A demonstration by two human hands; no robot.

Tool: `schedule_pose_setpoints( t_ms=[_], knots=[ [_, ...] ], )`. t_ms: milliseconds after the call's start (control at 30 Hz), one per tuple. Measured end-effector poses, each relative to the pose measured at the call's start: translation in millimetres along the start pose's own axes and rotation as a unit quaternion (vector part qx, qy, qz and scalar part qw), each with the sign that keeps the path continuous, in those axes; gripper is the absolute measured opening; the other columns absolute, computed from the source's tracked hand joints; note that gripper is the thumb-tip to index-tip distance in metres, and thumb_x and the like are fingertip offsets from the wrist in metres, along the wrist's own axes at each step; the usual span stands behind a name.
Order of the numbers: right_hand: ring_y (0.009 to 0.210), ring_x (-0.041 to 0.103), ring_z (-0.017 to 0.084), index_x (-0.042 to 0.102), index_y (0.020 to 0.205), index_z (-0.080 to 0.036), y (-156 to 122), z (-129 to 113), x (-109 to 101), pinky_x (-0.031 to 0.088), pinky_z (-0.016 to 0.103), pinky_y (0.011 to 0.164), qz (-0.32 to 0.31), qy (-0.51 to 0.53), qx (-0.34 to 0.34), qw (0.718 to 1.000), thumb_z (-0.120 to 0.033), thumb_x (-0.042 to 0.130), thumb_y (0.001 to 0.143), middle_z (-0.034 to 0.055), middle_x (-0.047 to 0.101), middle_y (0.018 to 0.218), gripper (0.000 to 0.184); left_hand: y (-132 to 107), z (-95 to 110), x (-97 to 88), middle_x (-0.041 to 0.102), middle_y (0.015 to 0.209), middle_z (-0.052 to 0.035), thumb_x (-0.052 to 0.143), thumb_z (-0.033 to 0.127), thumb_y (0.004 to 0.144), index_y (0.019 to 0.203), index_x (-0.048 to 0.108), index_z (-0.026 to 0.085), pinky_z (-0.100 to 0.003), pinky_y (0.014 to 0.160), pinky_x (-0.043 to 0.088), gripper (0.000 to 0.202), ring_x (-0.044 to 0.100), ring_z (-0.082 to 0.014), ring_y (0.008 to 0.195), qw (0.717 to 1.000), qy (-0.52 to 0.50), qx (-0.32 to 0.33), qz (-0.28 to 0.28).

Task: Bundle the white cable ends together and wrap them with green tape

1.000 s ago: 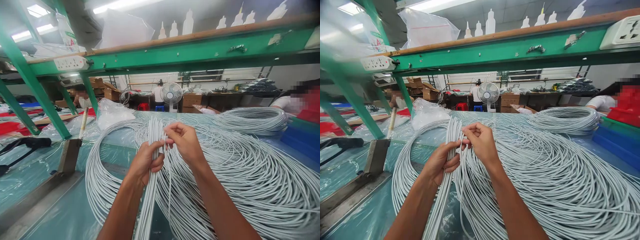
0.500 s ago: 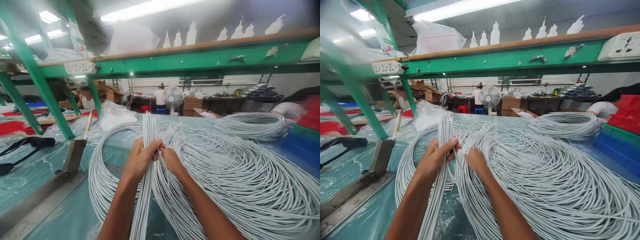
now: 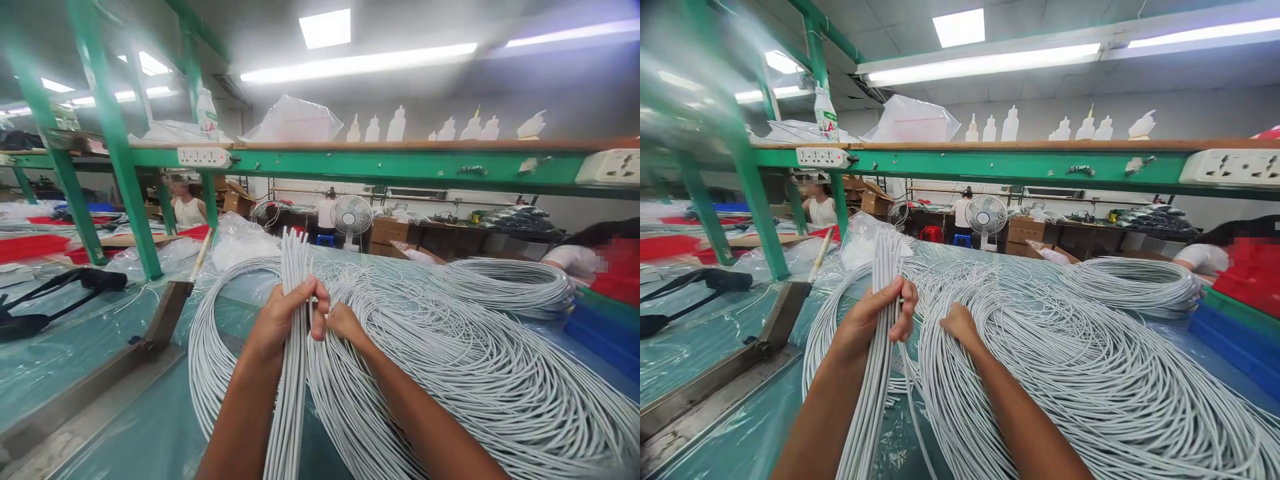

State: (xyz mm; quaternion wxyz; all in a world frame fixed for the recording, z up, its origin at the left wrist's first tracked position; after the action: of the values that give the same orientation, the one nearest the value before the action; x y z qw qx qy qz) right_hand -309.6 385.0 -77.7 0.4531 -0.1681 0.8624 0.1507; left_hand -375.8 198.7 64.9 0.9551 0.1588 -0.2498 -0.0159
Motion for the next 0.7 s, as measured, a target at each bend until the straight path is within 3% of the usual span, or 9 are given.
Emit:
schedule_pose_setpoints(
  t_ms=[100,200,367,533,700],
  knots=[
    [0.058,0.056,0.008,0.061,0.083,-0.011,-3,7,4,0.050,0.023,0.057,-0.025,0.083,0.012,0.996,-0.040,0.056,0.095,-0.0017,0.059,0.070,0.031,0,3,-0.8,0.056,0.065,0.0019,0.066,0.037,0.082,0.074,0.060,0.012,-0.016,0.038,0.032,0.028,0.037,0.0002,0.033,1.000,0.002,0.011,0.001],
    [0.046,0.050,0.007,0.056,0.078,-0.013,-14,0,-5,0.044,0.020,0.047,-0.023,0.182,-0.014,0.983,-0.046,0.054,0.094,-0.0047,0.053,0.059,0.036,2,2,-2.0,0.055,0.066,0.0020,0.066,0.039,0.083,0.076,0.062,0.011,-0.016,0.037,0.032,0.029,0.036,0.0004,0.033,0.999,0.005,0.028,-0.016],
    [0.053,0.056,0.011,0.048,0.088,-0.019,-69,-51,-56,0.049,0.025,0.051,0.003,0.333,-0.135,0.933,-0.062,0.054,0.084,-0.0022,0.059,0.072,0.044,7,-1,-11.9,0.044,0.062,0.0047,0.064,0.040,0.085,0.081,0.063,0.012,-0.019,0.049,0.044,0.029,0.036,-0.0020,0.042,0.998,0.044,0.055,-0.006],
    [0.051,0.053,0.008,0.056,0.088,-0.018,-133,-104,-92,0.046,0.024,0.052,-0.041,0.397,-0.241,0.885,-0.044,0.059,0.090,-0.0012,0.058,0.074,0.026,4,6,-14.8,0.037,0.055,0.0061,0.060,0.044,0.088,0.089,0.063,0.012,-0.018,0.042,0.030,0.032,0.033,-0.0040,0.042,0.990,0.088,0.104,0.033],
    [0.052,0.049,0.008,0.061,0.089,-0.019,-149,-107,-98,0.043,0.023,0.053,0.024,0.388,-0.249,0.887,-0.040,0.060,0.091,-0.0014,0.057,0.072,0.021,3,11,-16.2,0.038,0.060,0.0064,0.062,0.042,0.087,0.100,0.062,0.014,-0.019,0.041,0.027,0.031,0.031,-0.0034,0.041,0.984,0.064,0.139,0.090]
  ],
)
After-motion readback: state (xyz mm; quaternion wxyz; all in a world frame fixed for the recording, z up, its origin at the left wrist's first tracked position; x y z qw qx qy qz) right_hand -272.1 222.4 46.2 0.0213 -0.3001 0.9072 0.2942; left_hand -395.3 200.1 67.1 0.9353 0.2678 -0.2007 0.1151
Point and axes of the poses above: each hand's wrist, its own y-axis towards the middle knuckle, its own x-axis out of the palm, z = x × y, the point moved 7 cm from there along y, towards the middle knuckle
